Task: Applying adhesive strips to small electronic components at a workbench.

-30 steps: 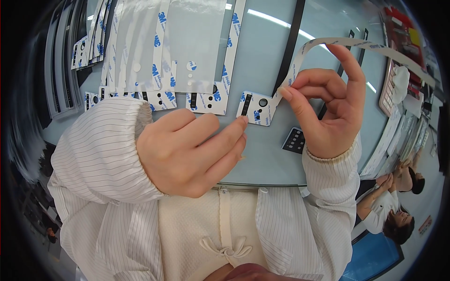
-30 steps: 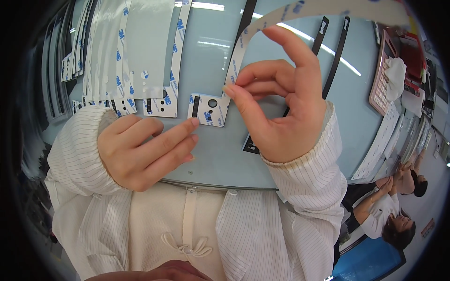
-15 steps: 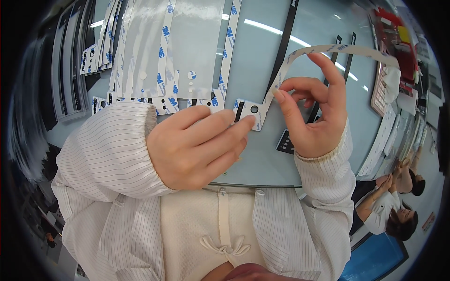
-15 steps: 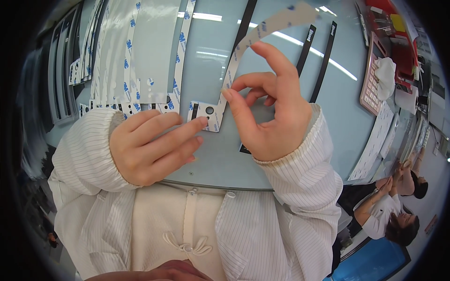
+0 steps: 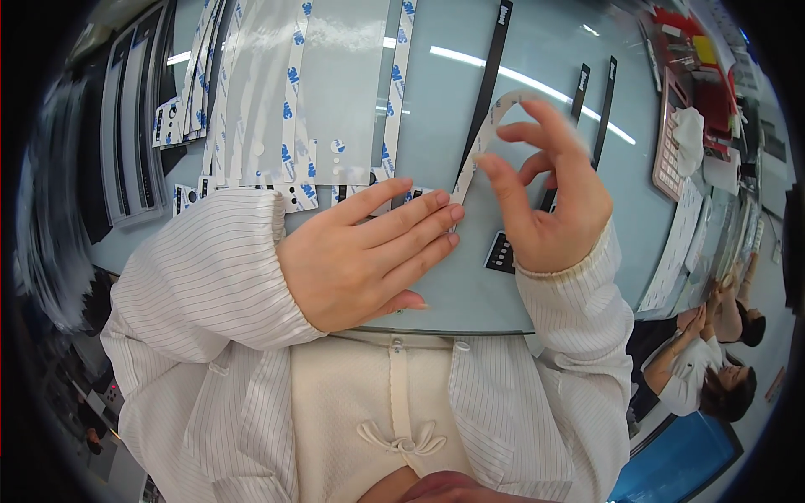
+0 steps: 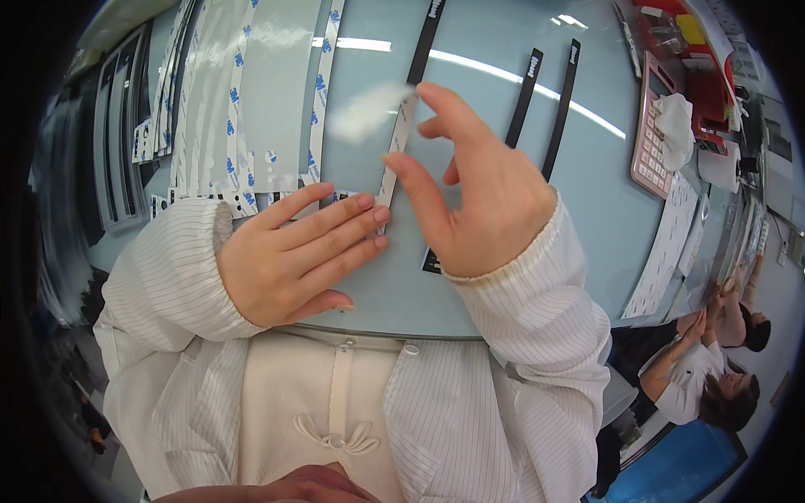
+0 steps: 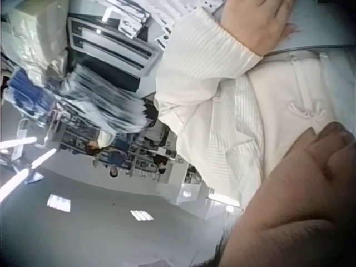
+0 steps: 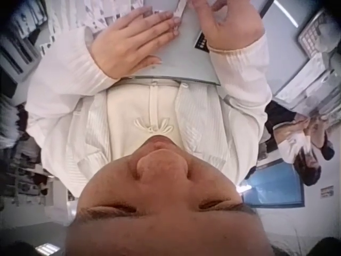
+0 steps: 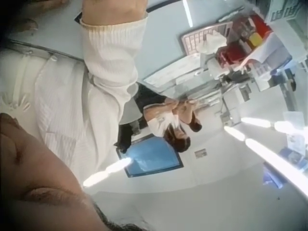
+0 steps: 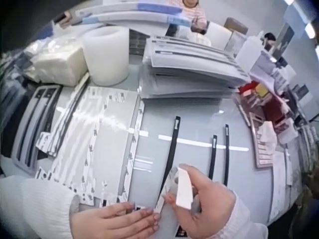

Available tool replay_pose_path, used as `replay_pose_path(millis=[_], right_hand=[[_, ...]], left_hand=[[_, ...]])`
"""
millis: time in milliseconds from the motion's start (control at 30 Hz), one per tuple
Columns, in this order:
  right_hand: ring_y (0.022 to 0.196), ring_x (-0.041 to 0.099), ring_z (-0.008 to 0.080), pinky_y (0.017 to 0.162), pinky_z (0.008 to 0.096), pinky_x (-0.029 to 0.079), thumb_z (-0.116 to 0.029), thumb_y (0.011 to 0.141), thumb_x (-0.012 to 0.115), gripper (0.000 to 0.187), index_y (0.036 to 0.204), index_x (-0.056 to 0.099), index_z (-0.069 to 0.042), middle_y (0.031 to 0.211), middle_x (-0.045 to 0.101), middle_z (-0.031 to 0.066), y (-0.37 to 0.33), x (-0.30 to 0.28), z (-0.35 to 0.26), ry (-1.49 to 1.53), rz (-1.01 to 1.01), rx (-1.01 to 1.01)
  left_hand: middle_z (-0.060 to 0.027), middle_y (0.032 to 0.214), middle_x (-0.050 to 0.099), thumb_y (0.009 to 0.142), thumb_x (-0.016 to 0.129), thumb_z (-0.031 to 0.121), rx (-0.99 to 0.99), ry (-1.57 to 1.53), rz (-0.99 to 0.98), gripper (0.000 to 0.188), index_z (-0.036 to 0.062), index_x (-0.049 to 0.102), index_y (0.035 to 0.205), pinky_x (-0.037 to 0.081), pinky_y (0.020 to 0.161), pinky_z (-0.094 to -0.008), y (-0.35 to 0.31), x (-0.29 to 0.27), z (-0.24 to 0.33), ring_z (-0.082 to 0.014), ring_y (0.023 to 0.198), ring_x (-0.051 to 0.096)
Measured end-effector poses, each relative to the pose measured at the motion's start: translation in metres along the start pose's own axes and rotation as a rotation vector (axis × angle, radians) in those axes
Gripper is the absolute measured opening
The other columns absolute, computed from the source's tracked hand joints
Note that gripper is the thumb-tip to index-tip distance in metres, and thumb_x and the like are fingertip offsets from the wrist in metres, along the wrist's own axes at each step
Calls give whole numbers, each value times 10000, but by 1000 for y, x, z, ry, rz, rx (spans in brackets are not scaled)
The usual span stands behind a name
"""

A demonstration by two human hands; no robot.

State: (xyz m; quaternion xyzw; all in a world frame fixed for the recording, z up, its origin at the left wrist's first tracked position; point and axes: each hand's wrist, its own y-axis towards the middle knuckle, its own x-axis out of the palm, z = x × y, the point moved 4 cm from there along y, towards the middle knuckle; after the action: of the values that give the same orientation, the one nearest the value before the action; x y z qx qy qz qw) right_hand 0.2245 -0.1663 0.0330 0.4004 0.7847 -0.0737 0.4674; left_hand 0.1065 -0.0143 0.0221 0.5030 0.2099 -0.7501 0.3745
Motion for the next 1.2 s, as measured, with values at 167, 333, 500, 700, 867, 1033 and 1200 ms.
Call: replay_pose_path(millis=[167, 333, 500, 700, 867, 1033, 1200], right_hand=[[608, 528, 32, 545, 186, 365, -48, 807, 782, 403, 1182, 634, -31, 898, 705, 16, 4, -2, 13, 154, 96, 146], [618, 511, 13, 539, 176, 345, -78, 767, 827, 262, 992, 699, -39, 855, 686, -17, 12, 0, 27, 272, 28, 231], [617, 506, 10, 541, 168, 344, -92, 768, 836, 250, 973, 699, -48, 832, 681, -28, 11, 8, 30, 288, 19, 290], [620, 508, 8, 548, 168, 350, -110, 768, 843, 254, 969, 699, -51, 827, 682, -30, 12, 10, 30, 267, 24, 295], [619, 508, 9, 544, 169, 350, -112, 769, 843, 248, 963, 700, -54, 818, 679, -34, 13, 11, 31, 258, 29, 282], [619, 507, 8, 536, 169, 346, -104, 765, 842, 242, 957, 704, -56, 817, 681, -34, 12, 11, 31, 233, 36, 274], [608, 501, 7, 529, 167, 345, -101, 764, 843, 238, 949, 702, -53, 811, 680, -34, 12, 12, 31, 217, 42, 242]], left_hand=[[-189, 1409, 536, 853, 641, 325, 29, -54, 38, 589, -35, 559, 1312, 374, 1109, -470, -3, 1, 5, -316, 1335, 500], [-213, 1335, 587, 861, 647, 295, 108, -30, 56, 515, -60, 608, 1231, 436, 1062, -438, -5, 3, 10, -332, 1268, 558], [-225, 1323, 593, 862, 654, 266, 105, -53, 70, 491, -73, 613, 1215, 457, 1048, -426, -4, 3, 11, -339, 1258, 566], [-230, 1318, 595, 852, 665, 252, 105, -79, 74, 490, -81, 615, 1209, 467, 1041, -430, -4, 3, 10, -347, 1254, 566], [-236, 1313, 594, 831, 679, 243, 97, -93, 79, 500, -90, 618, 1198, 471, 1038, -440, -3, 4, 10, -359, 1250, 565], [-244, 1313, 591, 812, 690, 235, 95, -106, 77, 512, -97, 617, 1195, 472, 1040, -445, -3, 6, 10, -366, 1250, 563], [-246, 1317, 589, 807, 695, 232, 86, -118, 79, 515, -97, 617, 1196, 473, 1040, -442, -4, 6, 10, -365, 1253, 563]])
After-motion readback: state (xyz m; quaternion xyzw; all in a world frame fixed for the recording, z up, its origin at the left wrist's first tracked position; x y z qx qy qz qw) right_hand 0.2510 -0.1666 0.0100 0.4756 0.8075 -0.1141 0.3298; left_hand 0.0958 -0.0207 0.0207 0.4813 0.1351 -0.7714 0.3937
